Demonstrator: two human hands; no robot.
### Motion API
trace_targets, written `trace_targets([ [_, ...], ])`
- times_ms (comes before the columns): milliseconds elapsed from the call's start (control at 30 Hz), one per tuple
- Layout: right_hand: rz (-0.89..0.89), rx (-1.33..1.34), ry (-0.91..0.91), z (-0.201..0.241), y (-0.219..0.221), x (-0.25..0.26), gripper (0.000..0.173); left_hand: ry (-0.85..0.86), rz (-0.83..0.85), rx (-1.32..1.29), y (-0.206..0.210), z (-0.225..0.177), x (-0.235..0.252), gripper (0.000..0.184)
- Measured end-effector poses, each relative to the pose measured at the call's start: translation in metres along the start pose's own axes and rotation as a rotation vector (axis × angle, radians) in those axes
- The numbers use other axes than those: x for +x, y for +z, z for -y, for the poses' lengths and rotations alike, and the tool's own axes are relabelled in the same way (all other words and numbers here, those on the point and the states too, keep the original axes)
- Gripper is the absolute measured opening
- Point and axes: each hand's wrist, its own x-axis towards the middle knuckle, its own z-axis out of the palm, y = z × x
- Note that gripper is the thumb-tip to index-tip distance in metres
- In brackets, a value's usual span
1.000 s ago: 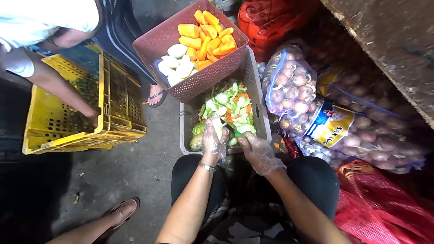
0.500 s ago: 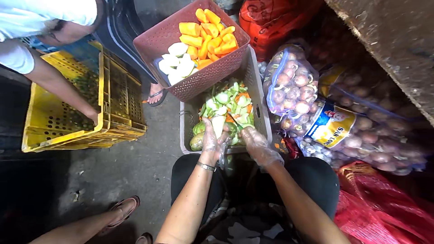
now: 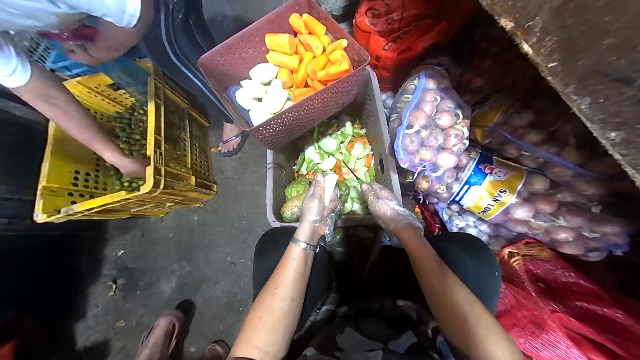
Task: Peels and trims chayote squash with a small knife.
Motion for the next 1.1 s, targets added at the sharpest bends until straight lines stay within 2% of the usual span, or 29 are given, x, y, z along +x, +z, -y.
trace_targets([
  [100, -0.072, -0.023, -0.12, 0.01, -0.001, -0.025, 0.045, -0.008, -0.029, -0.021, -0.001, 0.0, 0.003, 0.039],
  [233, -0.187, -0.184, -0.301, 0.01, 0.014, -0.042, 0.05, -0.028, -0.074, -0.034, 0.005, 0.001, -0.001, 0.038],
  [467, -0.261, -0.232, -0.394, 0.004, 0.02, -0.04, 0.052, -0.033, -0.061, -0.041, 0.003, 0.001, 0.0, 0.04],
  [533, -0.219, -0.247, -0.319, 0.01, 0.017, -0.036, 0.05, -0.024, -0.048, -0.023, 0.002, 0.0, 0.001, 0.037],
  [633, 0.004, -0.219, 0.004, 0.014, 0.003, -0.01, 0.054, -0.008, 0.011, 0.061, 0.0, 0.001, -0.003, 0.034],
  [700, 0.075, -0.151, 0.109, 0.004, -0.002, 0.008, 0.054, 0.024, 0.08, 0.057, -0.001, 0.0, -0.002, 0.036],
  [867, 0.163, -0.171, 0.027, -0.001, -0.015, -0.005, 0.051, 0.063, 0.276, -0.038, -0.008, -0.001, -0.003, 0.041],
  [1000, 0.139, -0.303, 0.02, -0.013, -0.03, -0.023, 0.054, 0.127, 0.267, 0.037, -0.006, 0.001, -0.006, 0.033],
  [1100, 0.136, -0.296, 0.072, -0.031, -0.031, -0.017, 0.052, 0.301, 0.221, 0.22, -0.006, -0.027, -0.011, 0.039],
])
